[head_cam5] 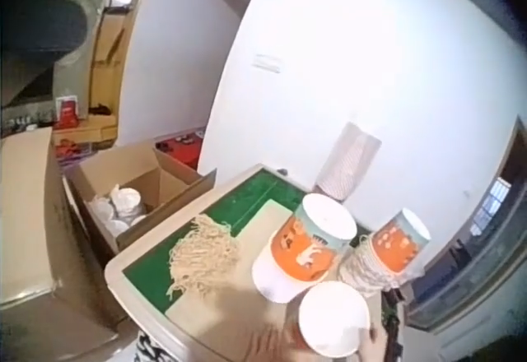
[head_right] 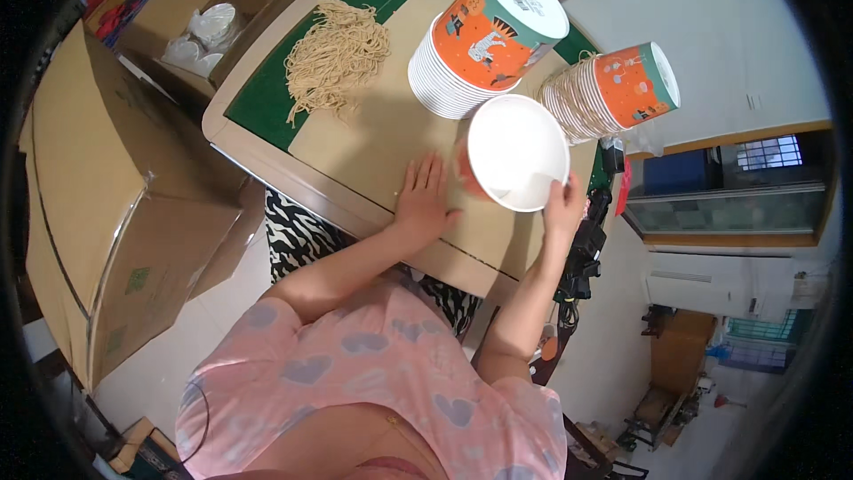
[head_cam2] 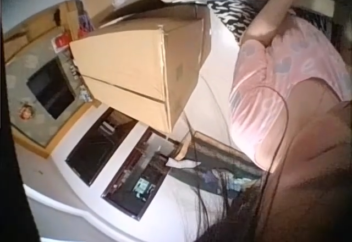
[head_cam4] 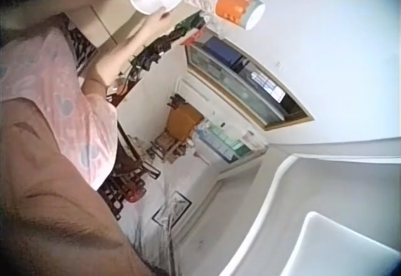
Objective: The recorder is taking rubber bands from a pile and applying them to stacks of paper cups at a workbench.
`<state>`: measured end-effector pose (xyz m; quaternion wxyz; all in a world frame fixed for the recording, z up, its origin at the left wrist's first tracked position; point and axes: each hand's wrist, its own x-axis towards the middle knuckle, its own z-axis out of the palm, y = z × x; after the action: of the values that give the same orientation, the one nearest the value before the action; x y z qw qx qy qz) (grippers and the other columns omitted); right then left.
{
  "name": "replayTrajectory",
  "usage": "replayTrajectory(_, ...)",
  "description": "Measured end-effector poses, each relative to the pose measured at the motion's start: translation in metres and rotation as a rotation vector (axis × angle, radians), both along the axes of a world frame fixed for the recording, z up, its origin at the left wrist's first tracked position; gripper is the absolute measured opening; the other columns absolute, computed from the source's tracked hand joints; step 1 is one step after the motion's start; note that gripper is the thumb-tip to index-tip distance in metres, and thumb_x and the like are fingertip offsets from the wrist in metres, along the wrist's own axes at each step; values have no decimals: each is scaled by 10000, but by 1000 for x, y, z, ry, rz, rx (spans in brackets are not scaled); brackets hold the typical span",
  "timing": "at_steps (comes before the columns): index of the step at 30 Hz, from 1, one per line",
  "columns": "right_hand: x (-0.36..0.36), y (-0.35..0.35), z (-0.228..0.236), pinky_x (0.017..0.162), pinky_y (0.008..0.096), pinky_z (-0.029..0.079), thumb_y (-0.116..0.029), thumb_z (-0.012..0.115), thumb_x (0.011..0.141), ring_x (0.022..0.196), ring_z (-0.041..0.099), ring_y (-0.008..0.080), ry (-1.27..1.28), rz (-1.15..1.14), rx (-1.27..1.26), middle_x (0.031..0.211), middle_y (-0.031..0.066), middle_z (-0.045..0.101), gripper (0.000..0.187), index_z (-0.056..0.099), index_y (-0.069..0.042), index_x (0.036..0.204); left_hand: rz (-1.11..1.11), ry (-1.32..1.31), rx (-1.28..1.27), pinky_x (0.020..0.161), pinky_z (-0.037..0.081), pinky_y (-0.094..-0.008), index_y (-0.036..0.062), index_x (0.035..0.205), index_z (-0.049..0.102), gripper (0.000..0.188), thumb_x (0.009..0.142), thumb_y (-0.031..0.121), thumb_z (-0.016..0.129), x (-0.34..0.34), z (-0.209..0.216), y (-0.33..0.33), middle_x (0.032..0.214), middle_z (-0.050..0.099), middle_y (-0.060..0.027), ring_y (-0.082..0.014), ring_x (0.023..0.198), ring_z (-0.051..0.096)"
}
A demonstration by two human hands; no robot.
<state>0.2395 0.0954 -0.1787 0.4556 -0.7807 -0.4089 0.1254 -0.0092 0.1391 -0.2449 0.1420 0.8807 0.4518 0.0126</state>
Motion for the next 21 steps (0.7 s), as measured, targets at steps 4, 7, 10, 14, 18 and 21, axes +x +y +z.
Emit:
replayTrajectory(4,-22,-18,60,453,203,376,-107,515,878,612,539,60,144,-81,139,838,27,631,308,569,-18,1168,82,-264,141,1134,110,-516,32,1415,344,684,906,476,445,-24,-15,26,1493,254,-204,-341,1420,131)
replayTrajectory(7,-35,-25,65,452,197,362,-109,519,873,609,535,55,164,-53,150,841,21,634,327,570,-22,1184,98,-90,147,1113,193,-516,54,1395,383,591,900,350,513,-80,-13,61,1472,308,-172,-317,1395,224)
replayTrajectory(10,-57,-9,47,654,220,460,-98,528,860,745,586,96,190,12,255,898,56,649,357,566,24,1193,213,-421,221,1108,233,-469,46,1399,372,572,896,259,544,-101,-13,70,1463,323,-179,-320,1380,264)
replayTrajectory(14,-103,8,54,666,204,441,-74,523,844,754,571,79,194,58,110,872,45,637,353,578,42,1173,79,-1272,-256,1097,267,-377,34,1420,325,594,886,146,558,-99,73,42,1430,375,-180,-296,1352,324)
replayTrajectory(18,-155,17,52,672,205,447,-118,522,917,760,568,65,243,232,165,907,25,634,362,532,32,1247,252,-1453,-307,1077,312,-385,6,1419,308,639,807,-27,489,-93,90,41,1402,393,-215,-302,1317,378)
replayTrajectory(21,-166,12,20,854,313,468,-343,425,989,998,562,128,540,409,272,1104,53,606,476,482,-3,1317,384,-1882,-439,1065,319,-327,-1,1365,407,631,744,-104,363,-106,80,62,1288,513,-150,-243,1234,471)
